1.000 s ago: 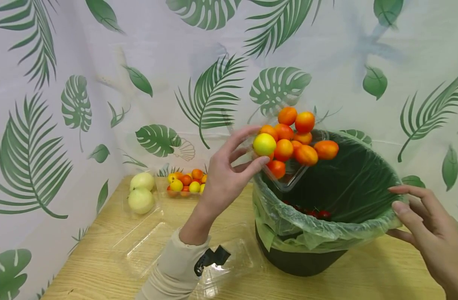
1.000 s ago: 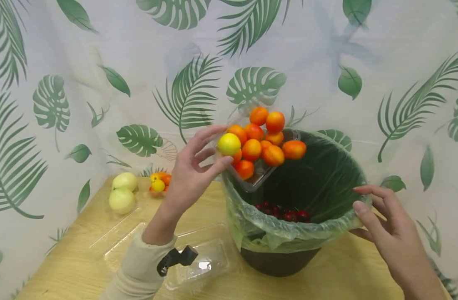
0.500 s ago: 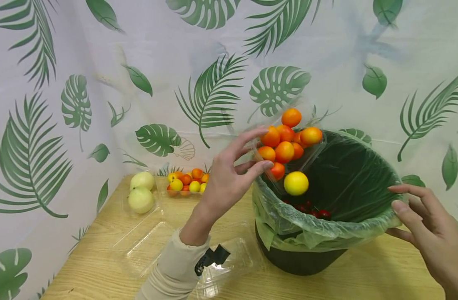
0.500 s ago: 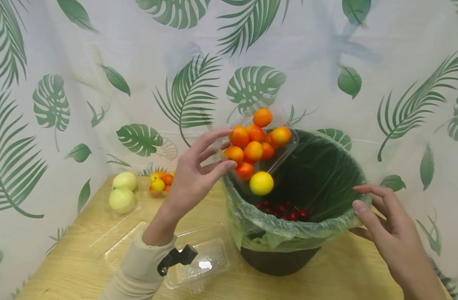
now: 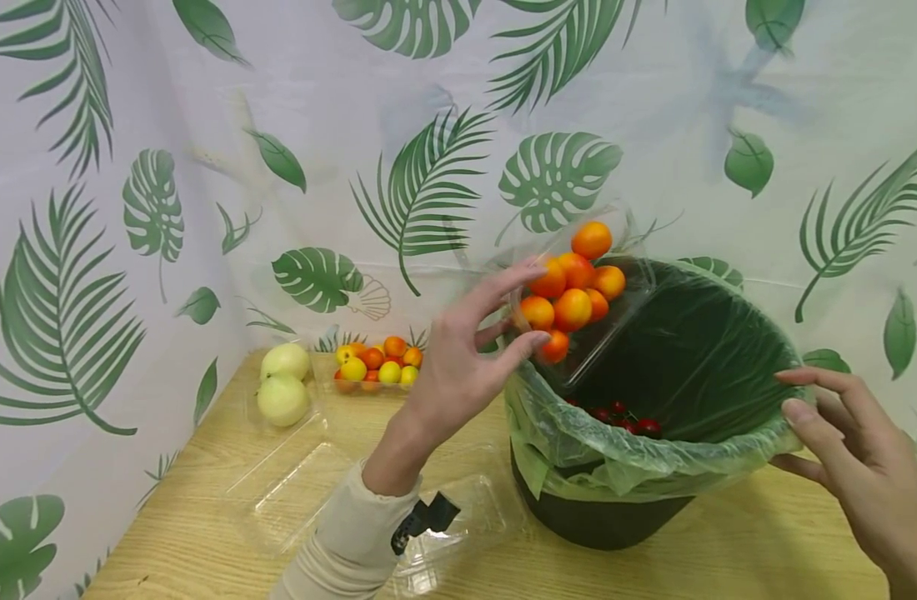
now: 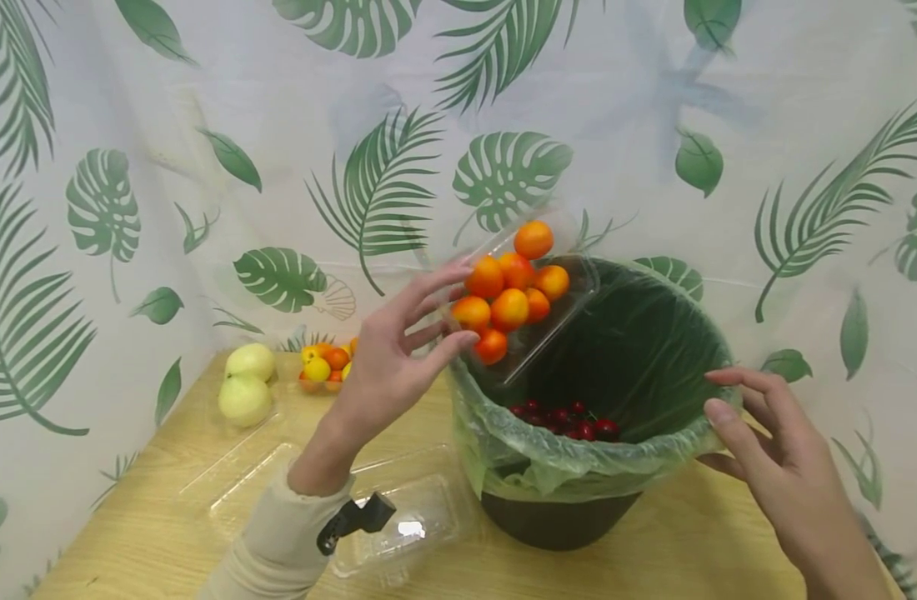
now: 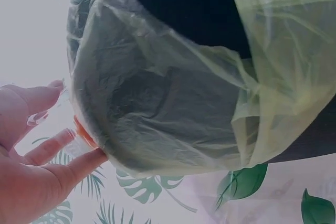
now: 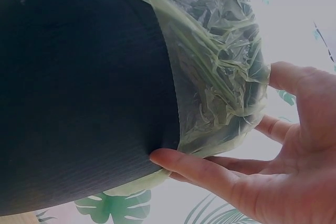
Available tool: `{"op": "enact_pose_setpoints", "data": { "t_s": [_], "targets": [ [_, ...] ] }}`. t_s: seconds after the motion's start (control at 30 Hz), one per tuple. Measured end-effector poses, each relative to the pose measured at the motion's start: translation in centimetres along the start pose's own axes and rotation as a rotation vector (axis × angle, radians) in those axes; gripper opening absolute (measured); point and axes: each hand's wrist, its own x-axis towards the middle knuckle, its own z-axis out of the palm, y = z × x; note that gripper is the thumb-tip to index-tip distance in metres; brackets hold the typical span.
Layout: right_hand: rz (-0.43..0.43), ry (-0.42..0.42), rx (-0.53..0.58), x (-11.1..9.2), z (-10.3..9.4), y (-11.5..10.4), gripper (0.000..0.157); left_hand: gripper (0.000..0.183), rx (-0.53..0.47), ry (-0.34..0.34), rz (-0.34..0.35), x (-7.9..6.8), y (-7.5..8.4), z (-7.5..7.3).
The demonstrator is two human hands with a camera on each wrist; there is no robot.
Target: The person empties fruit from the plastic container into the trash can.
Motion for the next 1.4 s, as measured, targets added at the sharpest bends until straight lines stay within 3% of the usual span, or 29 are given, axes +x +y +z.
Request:
{"op": "enact_pose_setpoints", "data": {
  "t_s": [0.3,0.6,0.87,1.4],
  "targets": [
    [-0.003,-0.023,0.005,0.1,-0.2,0.1,0.04,0.045,0.015,-0.035,0.091,-0.1,-0.2,0.3],
    [-0.01,-0.017,0.03,0.2,-0.4,0.2,0.04,0.045,0.072,-0.048,0.115,-0.2,-0.1,0.5],
    [-0.019,-0.019,0.031,0.1,-0.3,0.3,0.04,0.051,0.118,-0.053,0.158,-0.4,-3.3,0.7],
    [-0.01,-0.016,0.007,0.1,-0.2,0.1,0.039,0.05,0.159,-0.056,0.195,-0.6,-3.5,0.8]
  ]
}}
